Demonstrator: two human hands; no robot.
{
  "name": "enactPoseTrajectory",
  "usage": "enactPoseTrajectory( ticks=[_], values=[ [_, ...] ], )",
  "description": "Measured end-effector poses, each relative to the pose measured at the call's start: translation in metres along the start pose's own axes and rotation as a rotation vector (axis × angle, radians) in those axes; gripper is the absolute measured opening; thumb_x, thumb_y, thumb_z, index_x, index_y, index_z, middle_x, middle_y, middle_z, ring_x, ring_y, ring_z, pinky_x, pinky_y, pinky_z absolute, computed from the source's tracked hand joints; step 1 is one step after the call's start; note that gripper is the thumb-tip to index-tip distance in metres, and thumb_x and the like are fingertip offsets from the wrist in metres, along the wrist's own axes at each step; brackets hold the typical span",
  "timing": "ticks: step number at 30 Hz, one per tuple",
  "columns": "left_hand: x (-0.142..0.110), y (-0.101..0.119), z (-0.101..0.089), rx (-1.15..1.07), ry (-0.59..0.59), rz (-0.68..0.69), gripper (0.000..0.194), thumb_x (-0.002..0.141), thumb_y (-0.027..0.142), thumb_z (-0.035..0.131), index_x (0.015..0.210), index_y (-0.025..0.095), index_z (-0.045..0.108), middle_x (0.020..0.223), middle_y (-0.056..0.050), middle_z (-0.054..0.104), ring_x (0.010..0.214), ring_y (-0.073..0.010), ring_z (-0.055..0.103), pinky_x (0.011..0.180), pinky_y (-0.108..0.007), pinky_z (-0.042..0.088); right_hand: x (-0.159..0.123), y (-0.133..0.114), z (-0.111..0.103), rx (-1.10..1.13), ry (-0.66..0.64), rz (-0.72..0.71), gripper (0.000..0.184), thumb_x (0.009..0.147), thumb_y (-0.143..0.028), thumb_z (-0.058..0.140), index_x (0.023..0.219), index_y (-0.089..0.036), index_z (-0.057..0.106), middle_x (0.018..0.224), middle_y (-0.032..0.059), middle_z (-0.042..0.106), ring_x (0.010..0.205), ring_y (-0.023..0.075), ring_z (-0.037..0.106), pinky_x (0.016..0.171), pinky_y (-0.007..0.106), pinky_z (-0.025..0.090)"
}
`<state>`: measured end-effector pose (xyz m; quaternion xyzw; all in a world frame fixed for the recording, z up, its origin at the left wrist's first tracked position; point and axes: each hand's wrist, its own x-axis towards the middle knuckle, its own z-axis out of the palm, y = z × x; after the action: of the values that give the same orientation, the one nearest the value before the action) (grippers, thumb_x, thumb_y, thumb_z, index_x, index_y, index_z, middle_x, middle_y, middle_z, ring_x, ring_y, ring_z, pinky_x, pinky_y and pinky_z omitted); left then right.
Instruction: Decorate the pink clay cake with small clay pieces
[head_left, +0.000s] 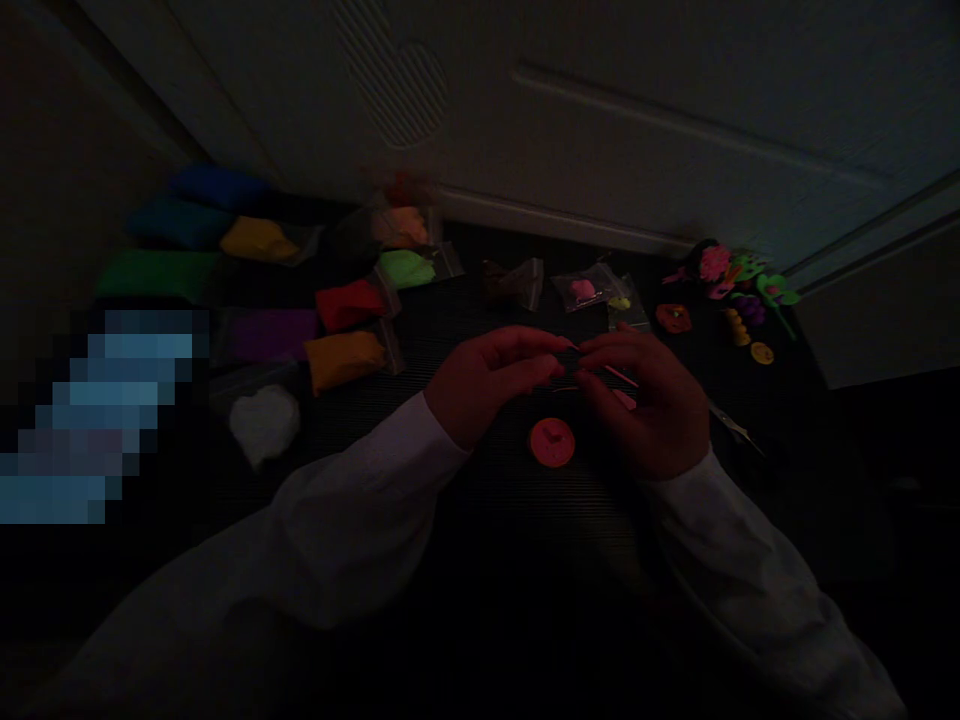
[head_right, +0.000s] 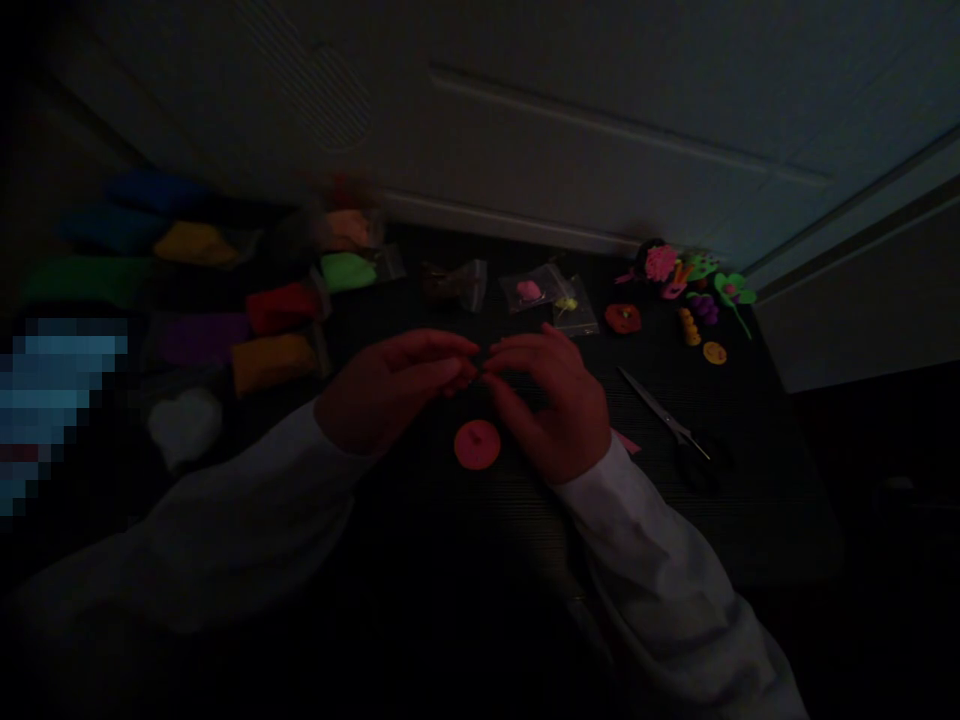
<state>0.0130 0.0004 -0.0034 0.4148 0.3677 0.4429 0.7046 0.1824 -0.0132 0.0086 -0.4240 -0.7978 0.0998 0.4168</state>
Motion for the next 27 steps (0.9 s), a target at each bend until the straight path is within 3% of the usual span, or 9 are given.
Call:
enactPoseTrajectory(
  ticks=[15, 27],
  values=[
    [0.000, 0.003, -0.002, 0.066, 0.061, -0.014, 0.017, 0.068, 0.024, 0.064, 0.083, 0.018, 0.065, 0.072, 0.002, 0.065, 0.067, -0.0091, 0.055, 0.062, -0.022, 0.040, -0.003, -0.001, -0.006, 0.024, -0.034, 0.011, 0.015, 0.076, -0.018, 0.059, 0.089, -0.024, 0.061, 0.090, 0.0015, 0.068, 0.091, 0.0171, 0.063, 0.097, 0.044, 0.041],
    [-0.002, 0.007, -0.004, 0.118, 0.085, 0.006, 0.013, 0.068, 0.024, 0.062, 0.079, 0.019, 0.066, 0.070, 0.001, 0.064, 0.065, -0.0110, 0.056, 0.060, -0.024, 0.041, -0.033, 0.007, -0.017, 0.053, -0.328, 0.043, 0.017, 0.074, -0.015, 0.061, 0.090, -0.021, 0.062, 0.091, 0.0036, 0.067, 0.089, 0.0162, 0.063, 0.096, 0.041, 0.042]
  ],
)
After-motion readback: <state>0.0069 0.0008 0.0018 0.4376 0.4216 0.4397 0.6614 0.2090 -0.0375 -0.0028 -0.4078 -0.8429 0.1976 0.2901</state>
